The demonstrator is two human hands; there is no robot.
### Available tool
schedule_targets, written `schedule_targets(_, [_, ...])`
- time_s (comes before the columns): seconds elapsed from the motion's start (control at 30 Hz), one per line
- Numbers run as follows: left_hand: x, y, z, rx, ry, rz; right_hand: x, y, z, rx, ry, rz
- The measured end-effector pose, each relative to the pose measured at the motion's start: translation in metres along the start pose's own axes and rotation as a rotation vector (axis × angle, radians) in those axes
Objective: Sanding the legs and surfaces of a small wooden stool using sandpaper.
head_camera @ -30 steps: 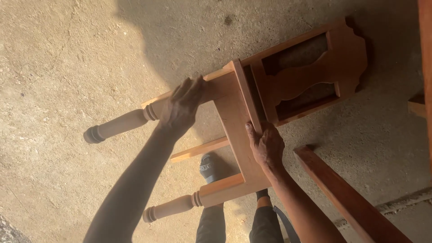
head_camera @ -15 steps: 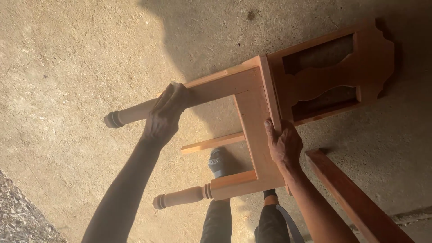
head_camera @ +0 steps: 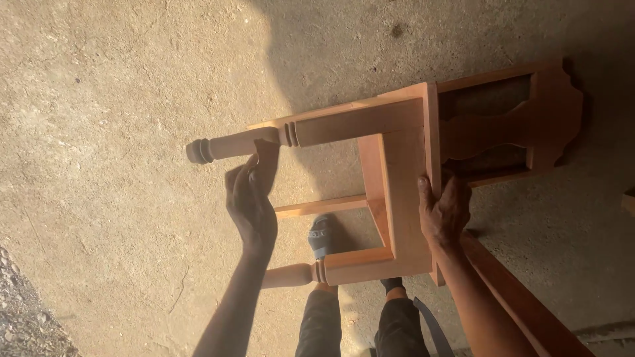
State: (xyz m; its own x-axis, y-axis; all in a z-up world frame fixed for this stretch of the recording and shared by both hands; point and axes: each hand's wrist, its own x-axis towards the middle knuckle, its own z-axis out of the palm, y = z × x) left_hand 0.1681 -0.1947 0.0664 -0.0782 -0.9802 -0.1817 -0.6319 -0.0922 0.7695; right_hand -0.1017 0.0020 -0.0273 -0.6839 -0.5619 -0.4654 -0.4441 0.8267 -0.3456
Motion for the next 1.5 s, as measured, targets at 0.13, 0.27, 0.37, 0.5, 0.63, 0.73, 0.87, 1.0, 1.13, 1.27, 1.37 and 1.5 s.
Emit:
schedule_targets(0.13, [-0.058, 0.035, 0.054, -0.972, 0.084, -0.517, -0.03, -0.033, -0.006, 0.086, 0.259, -0.324])
schedule_targets(0.27, [-0.108, 0.023, 0.105, -1.346, -0.007, -0.784, -0.051, -0.072, -0.032, 0.55, 0.115, -0.263])
schedule_targets(0.37, [-0.13, 0.019, 0.124, -1.331, -0.09, -0.807, -0.054, -0.068, -0.033, 0.819, -0.069, -0.237])
schedule_targets(0.5, [-0.136, 0.024, 0.118, -1.169, -0.204, -0.735, -0.057, -0.069, -0.029, 0.722, -0.365, -0.129])
schedule_targets(0.63, [-0.136, -0.019, 0.047, 0.004, -0.311, -0.207, -0.015, -0.074, -0.033, 0.607, -0.227, -0.168])
schedule_targets(0.73, [-0.156, -0.093, 0.006, 0.809, -0.127, -0.006, 0.044, -0.084, -0.021, 0.465, 0.374, -0.708])
schedule_targets(0.87, [-0.154, -0.12, -0.009, 0.865, -0.146, -0.321, 0.084, -0.125, 0.087, 0.146, 0.399, -1.05])
schedule_targets(1.0, [-0.152, -0.11, -0.005, 0.845, -0.144, -0.636, 0.06, -0.191, 0.108, 0.17, 0.255, -1.116])
schedule_targets(1.13, [-0.15, -0.134, 0.007, 0.798, -0.087, -0.612, 0.103, -0.152, 0.053, 0.223, -0.058, -1.24])
schedule_targets(1.27, [-0.157, -0.151, 0.007, 0.812, -0.049, -0.572, 0.099, -0.165, 0.055, 0.178, 0.002, -1.244])
schedule_targets(1.37, [-0.156, -0.143, 0.009, 0.804, -0.031, -0.529, 0.088, -0.197, 0.058, 0.174, -0.038, -1.264])
schedule_targets(1.5, [-0.147, -0.112, -0.005, 0.826, -0.049, -0.53, 0.105, -0.147, 0.03, 0.126, -0.115, -1.243])
